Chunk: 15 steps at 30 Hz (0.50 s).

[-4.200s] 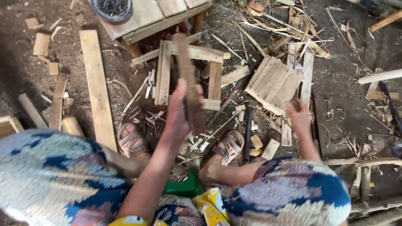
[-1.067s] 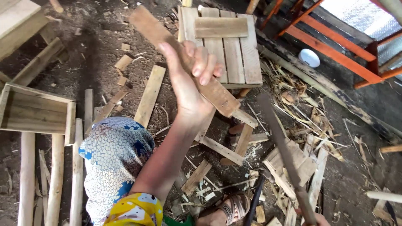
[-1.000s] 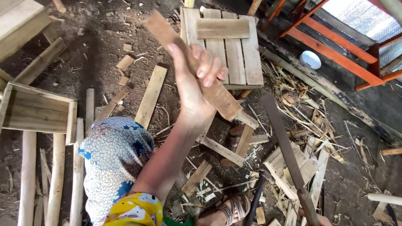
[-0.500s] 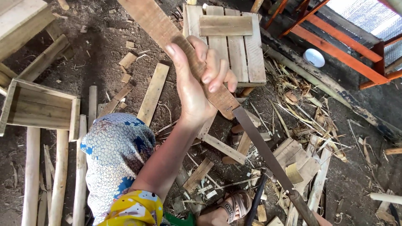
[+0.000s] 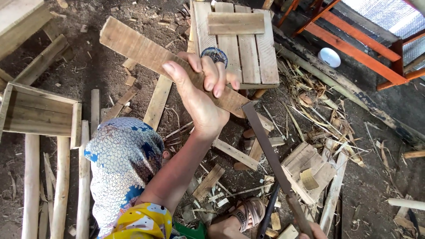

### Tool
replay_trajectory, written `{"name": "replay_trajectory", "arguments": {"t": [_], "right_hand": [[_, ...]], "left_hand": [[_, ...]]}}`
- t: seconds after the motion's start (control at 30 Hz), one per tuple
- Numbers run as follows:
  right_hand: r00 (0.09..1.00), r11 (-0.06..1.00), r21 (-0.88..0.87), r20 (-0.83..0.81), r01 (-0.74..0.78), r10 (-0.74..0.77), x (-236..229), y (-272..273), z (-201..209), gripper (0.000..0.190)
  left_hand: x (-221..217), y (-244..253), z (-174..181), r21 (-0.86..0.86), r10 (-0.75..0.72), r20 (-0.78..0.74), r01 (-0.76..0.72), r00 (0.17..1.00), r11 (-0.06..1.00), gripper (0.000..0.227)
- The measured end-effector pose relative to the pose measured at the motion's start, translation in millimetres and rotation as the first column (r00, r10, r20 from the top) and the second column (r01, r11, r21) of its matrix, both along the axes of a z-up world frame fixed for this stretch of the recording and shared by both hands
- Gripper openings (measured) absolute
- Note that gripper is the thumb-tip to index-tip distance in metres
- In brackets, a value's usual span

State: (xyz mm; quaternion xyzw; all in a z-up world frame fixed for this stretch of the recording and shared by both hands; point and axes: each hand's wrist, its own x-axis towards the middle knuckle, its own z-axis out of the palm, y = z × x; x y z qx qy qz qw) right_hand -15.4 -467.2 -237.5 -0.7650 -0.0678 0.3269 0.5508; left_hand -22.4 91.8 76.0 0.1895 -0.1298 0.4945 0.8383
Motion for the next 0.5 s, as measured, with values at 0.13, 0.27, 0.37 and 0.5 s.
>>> {"name": "replay_trajectory", "arguments": {"t": [0.13, 0.27, 0.37, 0.5], "right_hand": [[0.935, 0.967, -0.225, 0.352, 0.119, -0.033, -46.4, 99.2, 99.7, 0.03], [0.942, 0.929, -0.352, 0.335, 0.115, 0.01, -51.8, 122.8, 130.2, 0.034], [0.942, 0.962, -0.228, 0.33, 0.149, -0.067, -12.5, 158.0, 120.5, 0.042], [0.966, 0.992, 0.022, 0.228, 0.124, -0.125, -15.1, 47.4, 67.9, 0.067]], "left_hand": [[9.2, -1.4, -11.6, -0.03, -0.04, 0.098, 0.043, 0.994, 0.999, 0.037], [9.6, -1.0, -8.8, -0.086, -0.176, 0.025, 0.177, 0.984, 0.98, 0.04], [8.7, 12.2, -6.4, -0.207, -0.218, -0.049, 0.203, 0.975, 0.957, 0.039], [20.1, 12.5, -25.5, -0.478, -0.41, -0.128, 0.306, 0.903, 0.823, 0.048]]}}
